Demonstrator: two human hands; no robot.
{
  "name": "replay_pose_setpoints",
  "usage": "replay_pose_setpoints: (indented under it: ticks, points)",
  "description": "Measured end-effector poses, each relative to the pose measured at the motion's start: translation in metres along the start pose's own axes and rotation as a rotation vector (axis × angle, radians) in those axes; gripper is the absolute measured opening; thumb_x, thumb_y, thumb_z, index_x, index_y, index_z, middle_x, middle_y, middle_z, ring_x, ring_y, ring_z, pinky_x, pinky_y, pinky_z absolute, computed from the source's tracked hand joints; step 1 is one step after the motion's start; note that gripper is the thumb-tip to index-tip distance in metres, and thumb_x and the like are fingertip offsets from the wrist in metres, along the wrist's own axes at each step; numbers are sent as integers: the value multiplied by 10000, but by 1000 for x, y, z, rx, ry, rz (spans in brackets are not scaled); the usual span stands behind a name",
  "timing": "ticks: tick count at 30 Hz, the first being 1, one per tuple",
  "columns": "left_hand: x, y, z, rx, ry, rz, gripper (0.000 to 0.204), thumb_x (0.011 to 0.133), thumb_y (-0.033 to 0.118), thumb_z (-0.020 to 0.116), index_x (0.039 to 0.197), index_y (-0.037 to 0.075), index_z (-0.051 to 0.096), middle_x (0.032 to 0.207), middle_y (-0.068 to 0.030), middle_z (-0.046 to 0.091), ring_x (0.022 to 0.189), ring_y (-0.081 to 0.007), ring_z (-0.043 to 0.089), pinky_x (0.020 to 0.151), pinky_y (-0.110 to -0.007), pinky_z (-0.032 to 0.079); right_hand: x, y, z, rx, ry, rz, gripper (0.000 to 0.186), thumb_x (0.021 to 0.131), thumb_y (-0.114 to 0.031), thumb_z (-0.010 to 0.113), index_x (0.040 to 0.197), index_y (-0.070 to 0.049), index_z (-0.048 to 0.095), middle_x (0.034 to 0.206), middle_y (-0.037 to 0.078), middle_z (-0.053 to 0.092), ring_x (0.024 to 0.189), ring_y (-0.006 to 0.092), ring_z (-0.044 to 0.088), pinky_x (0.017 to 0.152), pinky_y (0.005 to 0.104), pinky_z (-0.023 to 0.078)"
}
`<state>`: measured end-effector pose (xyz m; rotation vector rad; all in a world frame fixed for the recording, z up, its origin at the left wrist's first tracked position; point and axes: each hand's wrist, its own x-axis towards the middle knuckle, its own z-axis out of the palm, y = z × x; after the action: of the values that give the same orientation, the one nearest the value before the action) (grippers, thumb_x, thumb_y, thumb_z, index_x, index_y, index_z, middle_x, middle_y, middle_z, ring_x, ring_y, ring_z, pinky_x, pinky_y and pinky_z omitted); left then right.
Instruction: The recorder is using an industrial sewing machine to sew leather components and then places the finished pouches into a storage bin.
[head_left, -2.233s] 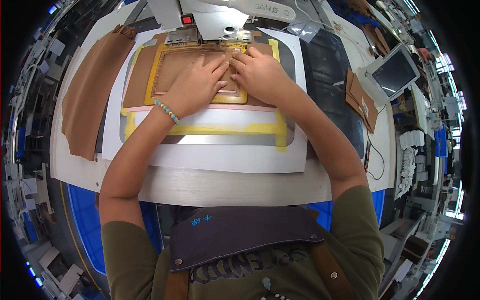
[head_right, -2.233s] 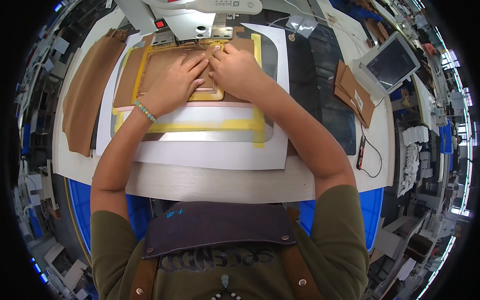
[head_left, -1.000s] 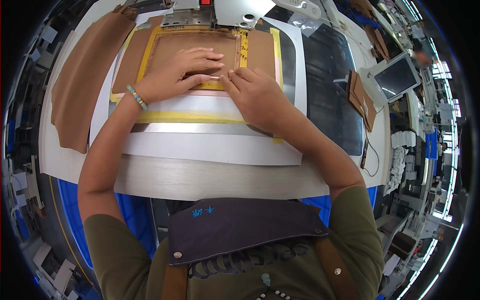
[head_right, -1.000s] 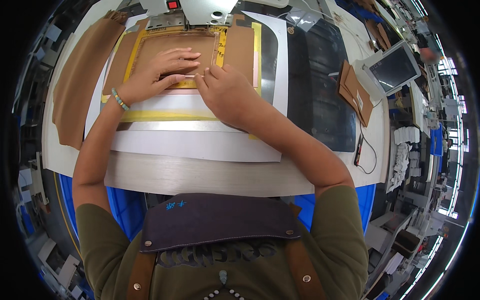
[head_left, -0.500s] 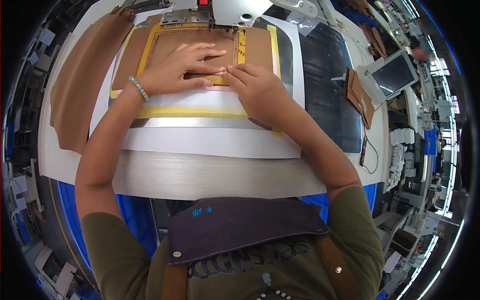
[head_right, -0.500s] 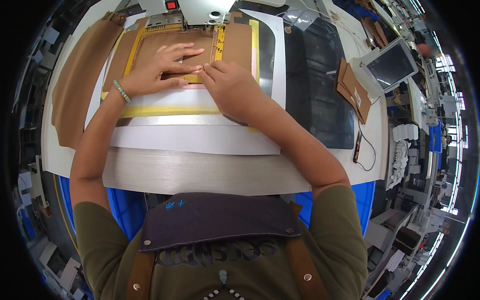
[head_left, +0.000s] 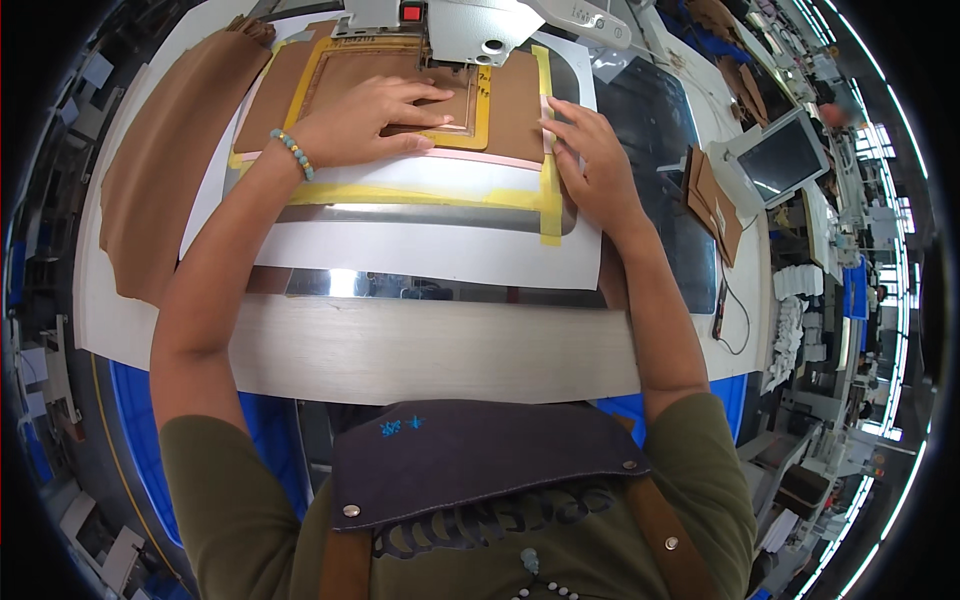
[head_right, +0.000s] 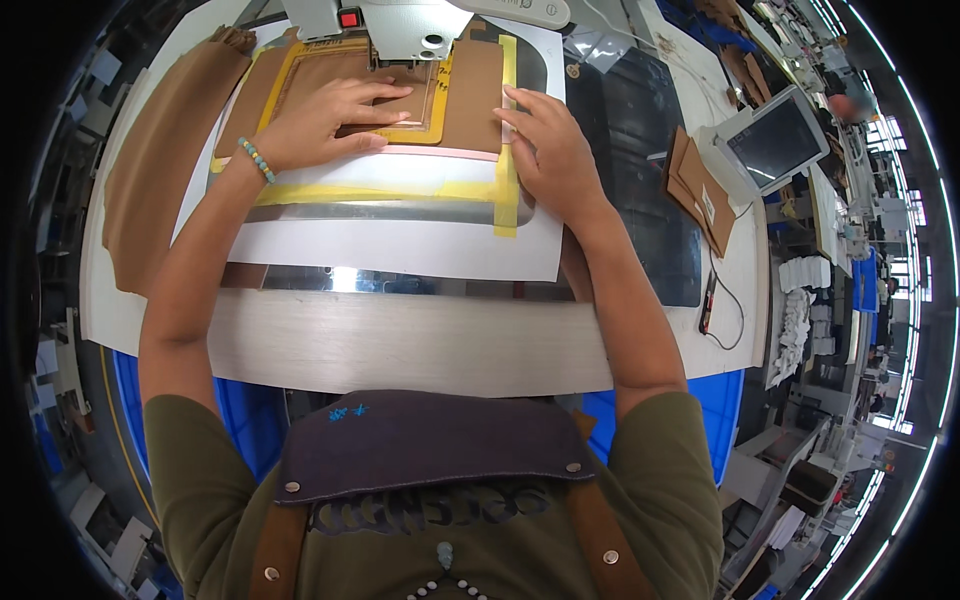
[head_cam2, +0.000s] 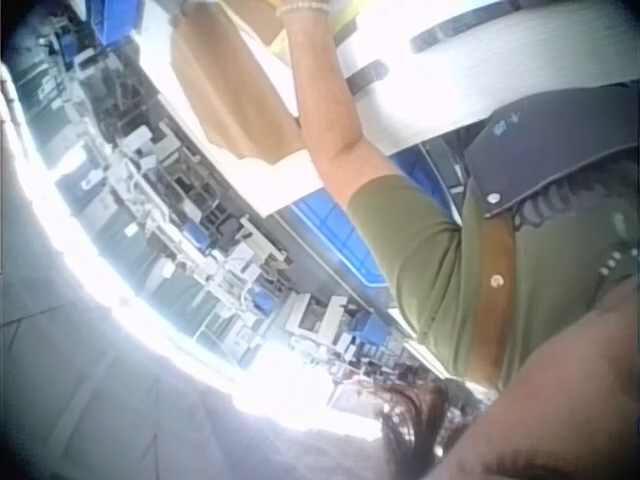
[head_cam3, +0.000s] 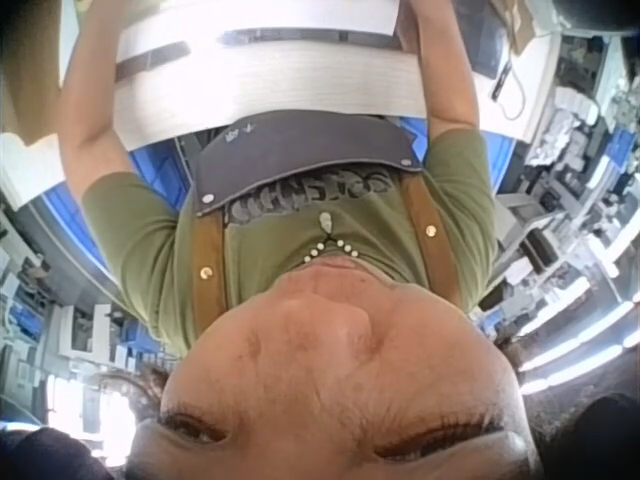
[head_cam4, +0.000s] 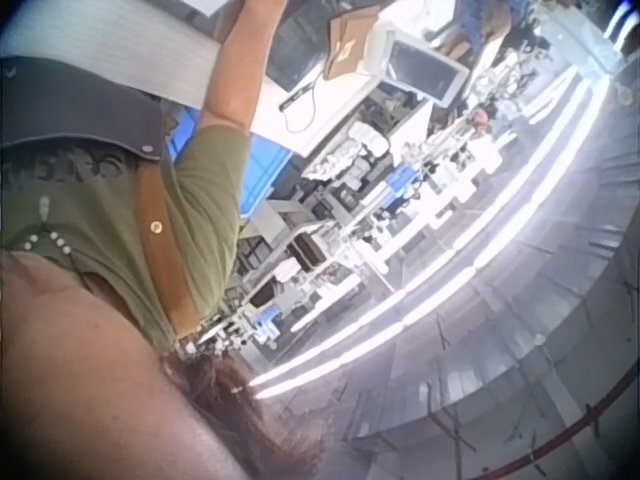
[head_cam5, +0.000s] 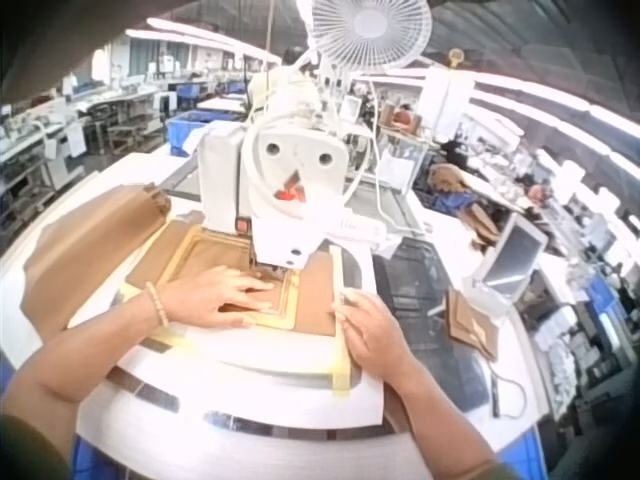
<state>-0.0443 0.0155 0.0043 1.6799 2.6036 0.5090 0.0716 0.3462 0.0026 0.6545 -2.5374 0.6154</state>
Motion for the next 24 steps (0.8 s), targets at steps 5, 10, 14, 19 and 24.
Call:
replay_pose_setpoints:
  ticks: [5,10,14,19,24]
  points:
    - [10,-3,-3,-38,46,-32,401,1032,367,634,1392,206,708,1533,-89,592,1388,-324,533,1175,-439,393,-2,-3,4,-9,-17,0,275,939,-61,639,1193,-51,743,1395,121,649,1349,327,552,1113,439,442]
    - [19,-5,-12,-137,15,-134,396,1026,371,648,1355,166,729,1423,-154,662,1246,-319,630,1087,-393,486,-3,-5,5,36,-18,20,267,926,-59,658,1179,-54,745,1390,105,654,1354,312,548,1109,438,437]
    - [27,-10,-12,-161,-22,-260,396,1032,395,629,1313,145,752,1386,-175,675,1217,-366,630,1090,-421,486,-3,-3,8,29,-13,33,240,924,-57,661,1146,-54,752,1386,99,658,1345,303,557,1109,430,436]
    - [30,-8,-7,-96,103,-237,401,1029,374,635,1318,120,745,1287,-185,703,1167,-368,645,1065,-425,497,-4,-2,9,48,20,40,204,925,-61,658,1103,-54,757,1385,93,662,1341,301,562,1095,432,439]
    - [5,31,-38,-11,86,-227,339,1023,287,646,1221,34,754,1192,-176,738,1112,-323,669,996,-413,516,-5,-7,8,38,20,9,193,929,-78,653,1089,-61,759,1371,100,670,1342,304,567,1098,443,436]
